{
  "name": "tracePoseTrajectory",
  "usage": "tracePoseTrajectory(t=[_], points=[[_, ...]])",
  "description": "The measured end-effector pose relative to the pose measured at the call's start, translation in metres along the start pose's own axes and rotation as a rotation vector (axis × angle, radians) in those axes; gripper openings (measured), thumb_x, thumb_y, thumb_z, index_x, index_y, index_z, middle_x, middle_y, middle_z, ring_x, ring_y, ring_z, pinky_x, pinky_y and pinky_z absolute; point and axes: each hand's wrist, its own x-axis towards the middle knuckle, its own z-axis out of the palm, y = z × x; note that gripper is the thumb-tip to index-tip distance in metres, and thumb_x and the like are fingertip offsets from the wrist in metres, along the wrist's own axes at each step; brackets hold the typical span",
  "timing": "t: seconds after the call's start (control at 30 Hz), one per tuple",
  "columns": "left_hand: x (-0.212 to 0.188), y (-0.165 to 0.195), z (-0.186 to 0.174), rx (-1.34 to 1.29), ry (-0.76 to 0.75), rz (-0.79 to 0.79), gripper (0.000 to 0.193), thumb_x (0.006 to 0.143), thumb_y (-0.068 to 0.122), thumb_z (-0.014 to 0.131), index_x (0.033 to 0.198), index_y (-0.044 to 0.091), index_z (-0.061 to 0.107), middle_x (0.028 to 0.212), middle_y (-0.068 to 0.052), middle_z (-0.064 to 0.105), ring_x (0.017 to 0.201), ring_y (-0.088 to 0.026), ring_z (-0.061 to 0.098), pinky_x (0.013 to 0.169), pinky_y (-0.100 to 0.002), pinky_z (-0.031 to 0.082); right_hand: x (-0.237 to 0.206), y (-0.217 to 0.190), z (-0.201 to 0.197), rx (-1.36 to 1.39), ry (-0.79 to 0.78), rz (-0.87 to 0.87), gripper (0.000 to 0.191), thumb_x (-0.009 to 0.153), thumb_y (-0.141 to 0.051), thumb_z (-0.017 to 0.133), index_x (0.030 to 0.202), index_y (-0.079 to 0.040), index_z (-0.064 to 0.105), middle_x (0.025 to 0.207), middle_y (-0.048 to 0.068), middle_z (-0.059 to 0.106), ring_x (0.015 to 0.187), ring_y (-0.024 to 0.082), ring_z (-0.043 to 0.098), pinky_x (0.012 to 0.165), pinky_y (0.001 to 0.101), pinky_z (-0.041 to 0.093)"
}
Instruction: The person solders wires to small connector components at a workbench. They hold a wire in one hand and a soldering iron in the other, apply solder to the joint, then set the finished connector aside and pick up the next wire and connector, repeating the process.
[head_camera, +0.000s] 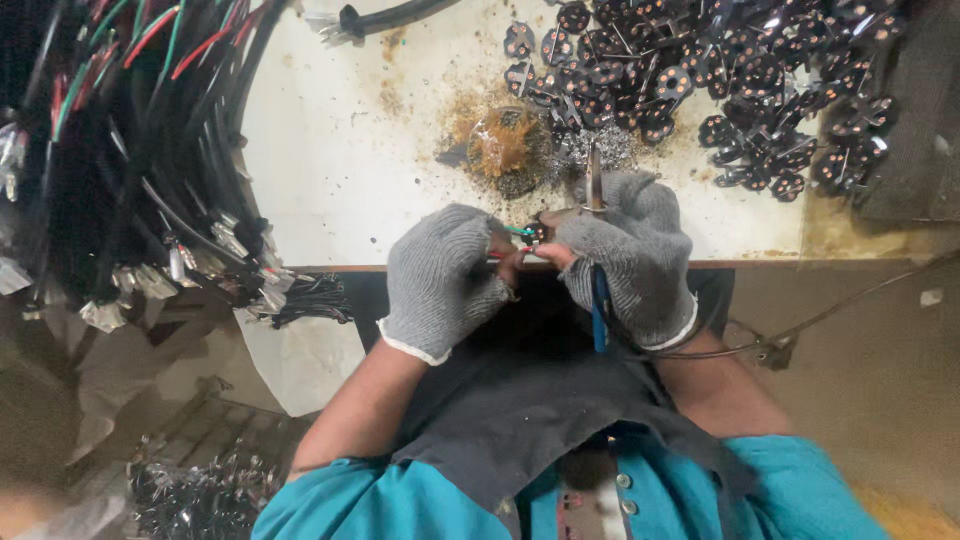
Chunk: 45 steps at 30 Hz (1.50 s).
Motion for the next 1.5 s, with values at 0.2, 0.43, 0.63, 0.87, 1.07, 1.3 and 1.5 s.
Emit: tracePoseTrajectory(t=[0.2,0.43,0.63,0.87,1.07,1.3,1.5], points=[[-0.001,-0.003,0.004,-0.001,-0.025,-0.017,0.023,0.073,0.017,0.081,0.091,0.016,0.067,0.096,-0.006,0.067,0.091,-0.03,0.067,0.079,-0.041,0.053,-0.006,0.008,0.007,-0.026,-0.046,0.02,0.026,0.076,-0.021,0.088,0.098,-0.014,0.076,0.104,0.012,0.073,0.105,0.038,0.066,0.094,0.0502,0.048],[-0.002,-0.001,0.008,0.059,0.002,-0.026,0.021,0.079,0.018,0.08,0.093,0.015,0.066,0.1,-0.007,0.068,0.094,-0.031,0.067,0.081,-0.042,0.053,-0.012,0.008,0.016,0.082,0.081,-0.111,0.025,0.084,-0.006,0.09,0.1,-0.016,0.074,0.104,0.007,0.075,0.101,0.032,0.066,0.088,0.0444,0.052],[-0.006,-0.001,0.009,0.058,0.004,-0.024,0.017,0.082,0.017,0.078,0.094,0.013,0.066,0.1,-0.007,0.068,0.093,-0.032,0.067,0.08,-0.043,0.053,-0.014,0.008,0.013,0.123,0.078,-0.132,0.024,0.086,-0.006,0.088,0.102,-0.015,0.073,0.104,0.009,0.074,0.098,0.032,0.069,0.086,0.0437,0.053],[-0.009,0.005,0.014,0.176,0.029,-0.018,0.014,0.083,0.015,0.078,0.091,0.014,0.066,0.1,-0.007,0.069,0.092,-0.032,0.067,0.079,-0.043,0.054,-0.015,0.002,0.004,0.016,0.025,-0.119,0.019,0.092,-0.028,0.083,0.104,-0.017,0.073,0.101,0.005,0.074,0.095,0.032,0.069,0.086,0.0459,0.052],[-0.012,0.005,0.017,0.154,0.075,-0.031,0.015,0.084,0.015,0.079,0.089,0.014,0.065,0.096,-0.006,0.069,0.087,-0.031,0.067,0.074,-0.042,0.053,-0.042,0.005,-0.002,-0.02,-0.023,-0.134,0.042,0.091,-0.054,0.063,0.102,-0.015,0.076,0.083,0.003,0.064,0.079,0.029,0.064,0.076,0.0449,0.049],[-0.008,0.003,0.015,0.158,0.078,-0.011,0.015,0.084,0.014,0.079,0.093,0.013,0.066,0.097,-0.007,0.069,0.087,-0.031,0.068,0.074,-0.042,0.053,-0.074,0.038,0.02,0.003,0.002,-0.341,0.016,0.09,-0.035,0.072,0.097,-0.02,0.076,0.075,0.0,0.061,0.07,0.028,0.061,0.064,0.0451,0.047],[-0.004,-0.003,0.013,0.127,0.072,-0.007,0.016,0.083,0.015,0.079,0.093,0.014,0.067,0.097,-0.007,0.069,0.086,-0.031,0.068,0.072,-0.042,0.054,-0.115,0.062,0.046,-0.063,-0.224,-0.242,0.027,0.08,-0.034,0.07,0.1,-0.018,0.077,0.076,0.001,0.066,0.069,0.028,0.063,0.063,0.047,0.046]])
